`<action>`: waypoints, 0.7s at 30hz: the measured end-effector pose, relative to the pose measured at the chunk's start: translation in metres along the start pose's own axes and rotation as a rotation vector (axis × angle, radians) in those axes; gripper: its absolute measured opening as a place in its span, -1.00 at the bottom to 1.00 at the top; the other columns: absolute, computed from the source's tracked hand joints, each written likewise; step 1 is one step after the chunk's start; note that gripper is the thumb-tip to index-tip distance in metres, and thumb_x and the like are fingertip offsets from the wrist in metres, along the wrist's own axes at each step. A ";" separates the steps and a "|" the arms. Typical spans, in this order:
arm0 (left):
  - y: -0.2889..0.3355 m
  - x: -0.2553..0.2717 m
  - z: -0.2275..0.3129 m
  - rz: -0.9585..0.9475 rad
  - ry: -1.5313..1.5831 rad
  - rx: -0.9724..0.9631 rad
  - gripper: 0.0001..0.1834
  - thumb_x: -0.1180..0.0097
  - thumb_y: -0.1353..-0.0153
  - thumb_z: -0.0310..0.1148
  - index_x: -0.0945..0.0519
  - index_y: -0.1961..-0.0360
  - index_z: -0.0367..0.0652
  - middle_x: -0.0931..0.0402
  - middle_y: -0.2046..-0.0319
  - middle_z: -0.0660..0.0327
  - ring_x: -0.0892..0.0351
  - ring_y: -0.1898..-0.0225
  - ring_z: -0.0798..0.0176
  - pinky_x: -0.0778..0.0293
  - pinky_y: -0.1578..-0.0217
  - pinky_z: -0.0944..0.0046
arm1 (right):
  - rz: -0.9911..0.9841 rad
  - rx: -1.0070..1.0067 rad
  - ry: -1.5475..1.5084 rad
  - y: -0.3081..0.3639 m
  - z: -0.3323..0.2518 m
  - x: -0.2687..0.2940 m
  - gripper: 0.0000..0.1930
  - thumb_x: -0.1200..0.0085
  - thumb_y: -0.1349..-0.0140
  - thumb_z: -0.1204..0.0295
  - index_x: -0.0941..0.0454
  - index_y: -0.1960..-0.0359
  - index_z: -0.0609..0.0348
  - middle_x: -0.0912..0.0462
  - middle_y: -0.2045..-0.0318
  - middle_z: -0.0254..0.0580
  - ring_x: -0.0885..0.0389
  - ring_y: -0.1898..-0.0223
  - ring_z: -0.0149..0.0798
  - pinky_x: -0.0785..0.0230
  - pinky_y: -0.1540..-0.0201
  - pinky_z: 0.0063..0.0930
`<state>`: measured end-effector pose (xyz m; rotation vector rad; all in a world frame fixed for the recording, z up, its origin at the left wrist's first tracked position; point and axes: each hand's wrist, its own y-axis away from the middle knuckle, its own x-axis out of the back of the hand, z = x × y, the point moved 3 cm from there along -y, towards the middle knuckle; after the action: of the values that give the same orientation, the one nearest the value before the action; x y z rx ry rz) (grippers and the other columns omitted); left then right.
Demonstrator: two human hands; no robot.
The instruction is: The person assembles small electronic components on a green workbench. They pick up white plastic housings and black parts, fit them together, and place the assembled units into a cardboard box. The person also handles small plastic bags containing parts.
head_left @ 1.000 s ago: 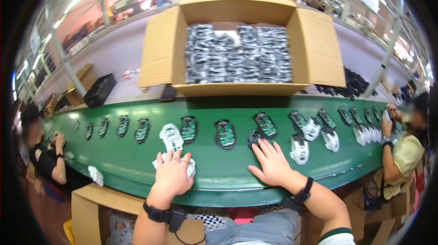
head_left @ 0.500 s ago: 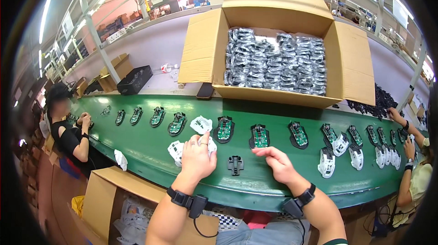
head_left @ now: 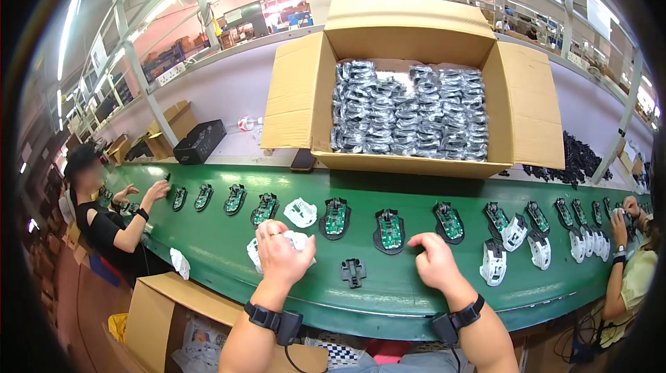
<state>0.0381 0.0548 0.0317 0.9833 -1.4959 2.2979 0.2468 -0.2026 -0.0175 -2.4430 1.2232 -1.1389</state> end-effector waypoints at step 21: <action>-0.002 0.022 0.027 -0.264 -0.156 -0.108 -0.38 -0.52 0.05 0.04 -0.63 0.08 -0.16 -0.39 -0.15 -0.17 -0.49 -0.09 -0.25 -0.51 -0.08 -0.06 | 0.018 -0.134 0.402 -0.002 0.026 0.019 -0.86 -0.24 -0.12 0.46 -0.59 0.30 0.17 -0.61 0.27 -0.03 -0.56 0.12 0.09 -0.44 0.02 -0.07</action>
<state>0.0335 0.0288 0.0539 1.2689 -1.4319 1.9769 0.2734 -0.2203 -0.0243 -2.3589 1.4663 -1.6498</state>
